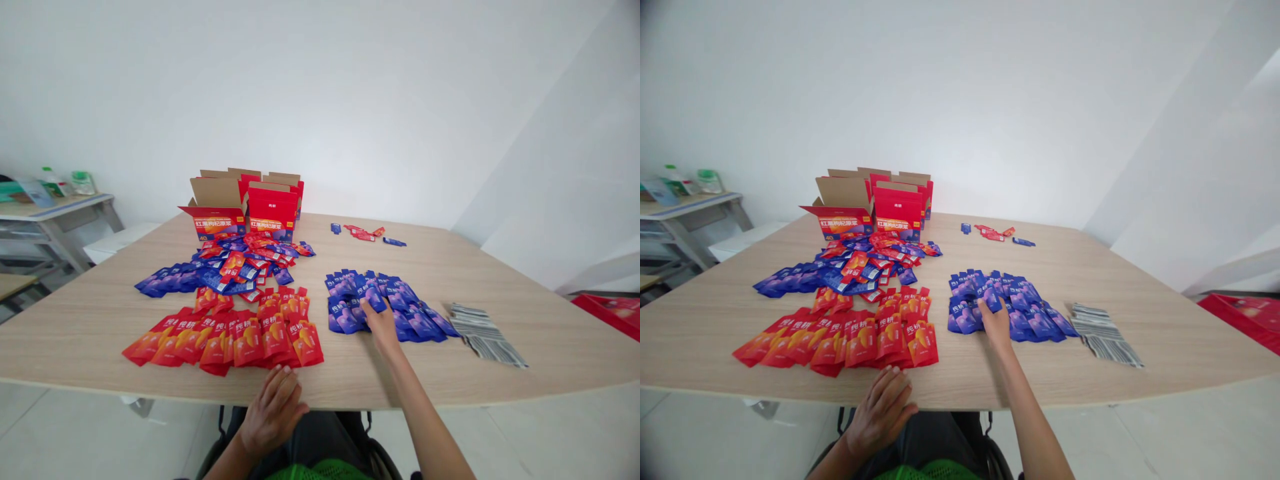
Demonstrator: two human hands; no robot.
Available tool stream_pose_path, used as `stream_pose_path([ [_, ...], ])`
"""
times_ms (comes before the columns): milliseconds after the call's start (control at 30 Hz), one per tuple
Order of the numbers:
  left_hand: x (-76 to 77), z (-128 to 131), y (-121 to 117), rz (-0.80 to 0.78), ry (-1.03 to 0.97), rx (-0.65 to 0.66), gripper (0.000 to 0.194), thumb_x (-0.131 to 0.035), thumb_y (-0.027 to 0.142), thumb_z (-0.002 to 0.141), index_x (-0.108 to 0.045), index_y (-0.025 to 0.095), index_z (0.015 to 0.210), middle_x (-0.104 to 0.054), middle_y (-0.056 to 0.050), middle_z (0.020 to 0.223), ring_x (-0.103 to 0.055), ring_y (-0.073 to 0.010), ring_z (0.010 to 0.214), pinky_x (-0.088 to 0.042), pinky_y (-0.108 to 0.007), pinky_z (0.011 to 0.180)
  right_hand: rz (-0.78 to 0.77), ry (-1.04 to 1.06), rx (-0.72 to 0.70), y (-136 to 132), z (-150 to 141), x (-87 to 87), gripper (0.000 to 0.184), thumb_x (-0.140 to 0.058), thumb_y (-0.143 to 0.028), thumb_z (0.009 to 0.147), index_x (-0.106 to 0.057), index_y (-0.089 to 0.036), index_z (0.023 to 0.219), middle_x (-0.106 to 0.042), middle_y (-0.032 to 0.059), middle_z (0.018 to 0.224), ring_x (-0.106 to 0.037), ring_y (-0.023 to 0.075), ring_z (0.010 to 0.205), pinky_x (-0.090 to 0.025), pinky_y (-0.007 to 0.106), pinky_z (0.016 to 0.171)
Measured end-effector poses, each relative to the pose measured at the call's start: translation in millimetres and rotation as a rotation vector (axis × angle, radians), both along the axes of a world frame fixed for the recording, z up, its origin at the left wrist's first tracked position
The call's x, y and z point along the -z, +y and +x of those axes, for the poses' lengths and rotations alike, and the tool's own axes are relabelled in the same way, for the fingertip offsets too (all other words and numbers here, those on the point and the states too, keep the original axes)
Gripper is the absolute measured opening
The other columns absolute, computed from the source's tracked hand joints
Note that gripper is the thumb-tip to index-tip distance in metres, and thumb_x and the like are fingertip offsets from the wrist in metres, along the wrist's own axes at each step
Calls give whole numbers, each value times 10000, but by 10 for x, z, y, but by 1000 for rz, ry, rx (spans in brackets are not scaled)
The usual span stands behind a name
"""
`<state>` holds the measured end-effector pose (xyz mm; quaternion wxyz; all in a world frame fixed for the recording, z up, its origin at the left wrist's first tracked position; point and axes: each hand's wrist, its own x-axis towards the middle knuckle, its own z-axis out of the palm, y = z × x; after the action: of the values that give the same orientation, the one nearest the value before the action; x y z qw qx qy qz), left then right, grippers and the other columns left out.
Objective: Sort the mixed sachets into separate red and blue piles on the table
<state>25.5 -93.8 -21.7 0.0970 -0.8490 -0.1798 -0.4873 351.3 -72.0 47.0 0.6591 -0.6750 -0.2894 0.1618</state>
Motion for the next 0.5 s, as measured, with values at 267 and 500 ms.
stream_pose_path([
  [267, -37, -116, 73, 34, 108, 56, 165, -533, 267, 1034, -686, 215, 1003, -714, -42, 1055, -624, -177, 1024, -533, -317, 916, -158, 31, 10, -221, -5, 84, 880, -756, -643, 624, -565, -154, 1330, -635, -33, 626, -651, 251, 573, -547, 368, 556],
  [500, -118, -661, 243, 90, 244, 166, 477, -665, 594, 927, -666, 216, 1219, -700, -80, 1074, -619, -218, 976, -532, -371, 814, -476, -484, 48, -373, 58, 265, 822, -513, -804, 759, -720, -141, 1199, -740, 120, 786, -700, 371, 814, -534, 489, 783],
])
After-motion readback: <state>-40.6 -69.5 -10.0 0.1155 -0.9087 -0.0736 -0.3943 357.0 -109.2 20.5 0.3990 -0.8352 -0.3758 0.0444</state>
